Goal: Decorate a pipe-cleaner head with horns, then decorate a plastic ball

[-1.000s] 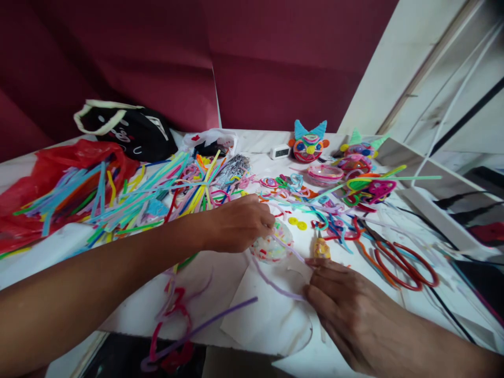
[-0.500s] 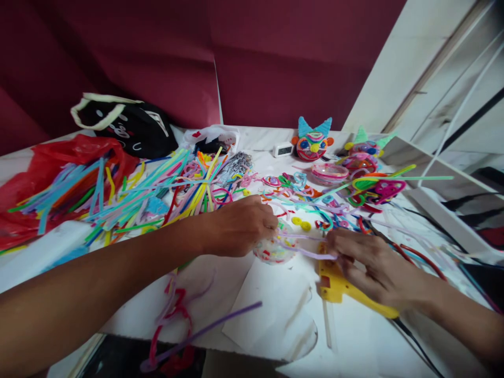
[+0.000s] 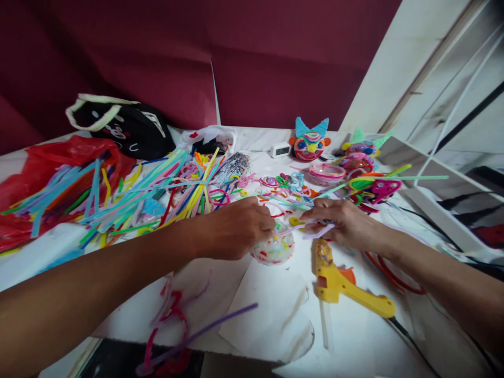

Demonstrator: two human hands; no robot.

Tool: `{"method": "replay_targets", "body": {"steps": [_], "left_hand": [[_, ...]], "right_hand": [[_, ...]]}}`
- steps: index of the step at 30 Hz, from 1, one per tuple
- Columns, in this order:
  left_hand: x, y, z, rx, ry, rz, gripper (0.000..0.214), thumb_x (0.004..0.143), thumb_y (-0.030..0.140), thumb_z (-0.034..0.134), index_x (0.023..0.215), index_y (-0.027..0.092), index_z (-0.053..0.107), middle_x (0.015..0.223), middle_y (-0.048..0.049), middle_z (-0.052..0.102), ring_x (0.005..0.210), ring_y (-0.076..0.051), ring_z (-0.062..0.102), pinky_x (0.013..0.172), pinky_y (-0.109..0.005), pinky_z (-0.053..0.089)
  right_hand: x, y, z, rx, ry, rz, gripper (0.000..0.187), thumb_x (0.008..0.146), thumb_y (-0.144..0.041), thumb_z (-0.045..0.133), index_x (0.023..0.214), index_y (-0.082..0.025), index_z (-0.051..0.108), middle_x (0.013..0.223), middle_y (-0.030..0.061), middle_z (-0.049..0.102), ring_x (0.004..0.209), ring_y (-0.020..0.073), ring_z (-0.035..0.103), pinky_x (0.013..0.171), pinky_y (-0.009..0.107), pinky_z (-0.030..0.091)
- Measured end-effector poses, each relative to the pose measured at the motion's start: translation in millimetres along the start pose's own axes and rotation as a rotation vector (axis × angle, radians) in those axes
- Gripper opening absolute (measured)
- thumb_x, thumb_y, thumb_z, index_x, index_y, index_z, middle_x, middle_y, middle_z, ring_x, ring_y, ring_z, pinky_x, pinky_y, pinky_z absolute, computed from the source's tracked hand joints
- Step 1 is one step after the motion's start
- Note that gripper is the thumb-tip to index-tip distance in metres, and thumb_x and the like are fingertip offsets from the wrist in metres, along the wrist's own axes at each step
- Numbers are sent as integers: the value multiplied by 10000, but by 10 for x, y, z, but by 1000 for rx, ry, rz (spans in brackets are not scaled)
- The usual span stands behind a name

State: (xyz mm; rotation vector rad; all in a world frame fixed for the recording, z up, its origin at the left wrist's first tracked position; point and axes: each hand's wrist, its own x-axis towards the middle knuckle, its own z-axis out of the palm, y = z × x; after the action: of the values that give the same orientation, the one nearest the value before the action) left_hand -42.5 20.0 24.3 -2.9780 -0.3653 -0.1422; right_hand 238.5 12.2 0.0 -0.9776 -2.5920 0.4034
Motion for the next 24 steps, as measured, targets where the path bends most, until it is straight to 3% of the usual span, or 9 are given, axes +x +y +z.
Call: {"method": "replay_targets", "body": {"steps": [5,10,14,20,24], "left_hand": [[23,10,-22,2,-34,70,135,828,82,543,878,152,646,907,-79,676,890,-227,591,826,-384,404],[25,10,-29,12,-74,67,137,846,93,525,882,159,640,944,-82,675,910,-229,583,831,-385,394],[12,3,-16,32,-86,60,146,866,104,510,881,163,643,984,-76,680,933,-228,579,841,-388,389],[-3,-2,-9,33,-24,85,150,831,94,545,903,174,650,1017,-88,684,984,-240,581,841,-389,404],[2,-6,-17,35,-2,99,208,821,81,526,941,195,653,1179,-85,658,1007,-237,569,870,-385,408]], "right_hand": [[202,37,-38,-35,-46,-4,248,788,-58,535,895,-158,735,856,65,634,751,145,606,657,247,409],[439,14,-55,-41,-166,176,120,812,-217,588,781,-168,693,788,39,666,708,141,586,645,237,380],[585,3,-21,-36,-201,261,234,826,-379,601,787,-160,675,674,16,619,617,128,532,587,237,349],[683,37,6,83,-295,355,311,769,-463,618,709,-161,662,594,-35,529,558,99,467,530,212,359],[688,39,7,107,-303,394,302,736,-458,646,723,-158,676,601,-30,530,567,103,459,528,216,365]]}}
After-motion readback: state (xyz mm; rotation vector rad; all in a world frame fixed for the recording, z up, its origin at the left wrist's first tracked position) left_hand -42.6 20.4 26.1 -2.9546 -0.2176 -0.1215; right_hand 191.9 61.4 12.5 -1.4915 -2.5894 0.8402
